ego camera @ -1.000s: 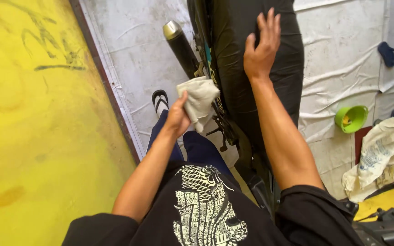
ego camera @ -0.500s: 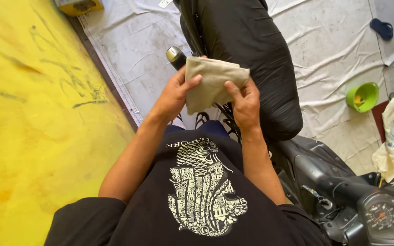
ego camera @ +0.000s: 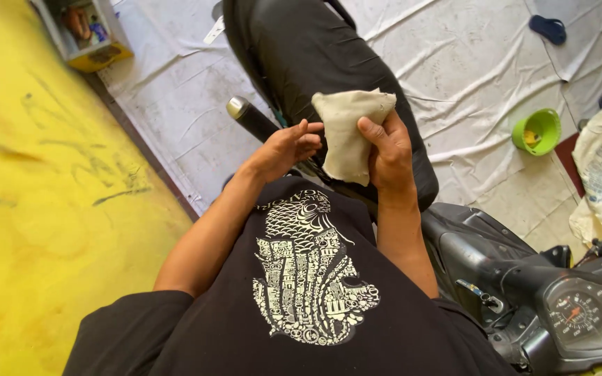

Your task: The person wipes the black seat of a motorcycle with a white cloth. They use their left hand to scrub the surface while their right hand holds the seat steady. The person moves around the seat to clean different sections, including the sides and the rear.

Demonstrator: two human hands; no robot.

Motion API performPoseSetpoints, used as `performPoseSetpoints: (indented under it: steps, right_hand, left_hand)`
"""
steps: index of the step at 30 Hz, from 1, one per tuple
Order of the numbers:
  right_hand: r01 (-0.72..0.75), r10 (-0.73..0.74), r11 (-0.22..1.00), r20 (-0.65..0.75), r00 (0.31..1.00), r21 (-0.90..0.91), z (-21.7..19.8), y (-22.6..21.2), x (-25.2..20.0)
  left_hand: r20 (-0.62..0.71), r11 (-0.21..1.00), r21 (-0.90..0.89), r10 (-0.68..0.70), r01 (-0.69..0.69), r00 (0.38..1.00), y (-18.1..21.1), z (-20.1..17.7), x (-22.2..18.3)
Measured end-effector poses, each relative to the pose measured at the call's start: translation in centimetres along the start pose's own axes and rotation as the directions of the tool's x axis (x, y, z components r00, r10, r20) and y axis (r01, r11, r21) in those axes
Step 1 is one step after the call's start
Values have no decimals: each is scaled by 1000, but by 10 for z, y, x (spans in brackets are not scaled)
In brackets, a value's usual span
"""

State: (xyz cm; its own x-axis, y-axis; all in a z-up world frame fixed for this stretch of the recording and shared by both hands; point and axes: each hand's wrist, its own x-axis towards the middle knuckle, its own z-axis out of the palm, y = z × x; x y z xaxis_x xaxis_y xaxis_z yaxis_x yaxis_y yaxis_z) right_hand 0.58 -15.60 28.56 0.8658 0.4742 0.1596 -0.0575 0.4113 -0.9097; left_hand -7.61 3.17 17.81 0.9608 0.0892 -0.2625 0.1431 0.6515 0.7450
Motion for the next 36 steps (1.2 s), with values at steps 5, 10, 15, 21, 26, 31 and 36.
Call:
performPoseSetpoints:
  steps: [5, 10, 15, 21, 26, 31, 36]
  right_hand:
    - [-15, 0, 995, -150, 989, -100, -53, -9, -8]
    - [51, -138, 953, -278, 951, -300, -90, -12, -18]
    - [42, -232, 912, -430, 872, -408, -56, -11, -20]
    - [-43, -226, 892, -527, 819, -449, 69, -21, 17]
    - [-248, 71, 912, -468, 881, -327, 87, 45, 17]
    - [-31, 64, 998, -815, 576, 56, 106, 93, 0]
    - [407, 476, 704, -812, 337, 582, 122, 167, -36]
  left_hand:
    - [169, 990, -129, -43, 65, 985, -8, 47, 37]
    - [52, 954, 291, 57, -69, 997, 47, 71, 54]
    - [340, 640, 689, 129, -340, 932, 95, 87, 69]
    - [573, 531, 676, 56, -510, 818, 134, 101, 52]
    - [266, 625, 764, -80, -159, 961, 119, 39, 88]
    - [397, 566, 781, -125, -264, 909, 122, 12, 84]
    - [406, 300, 903, -829, -307, 385, 108, 22, 49]
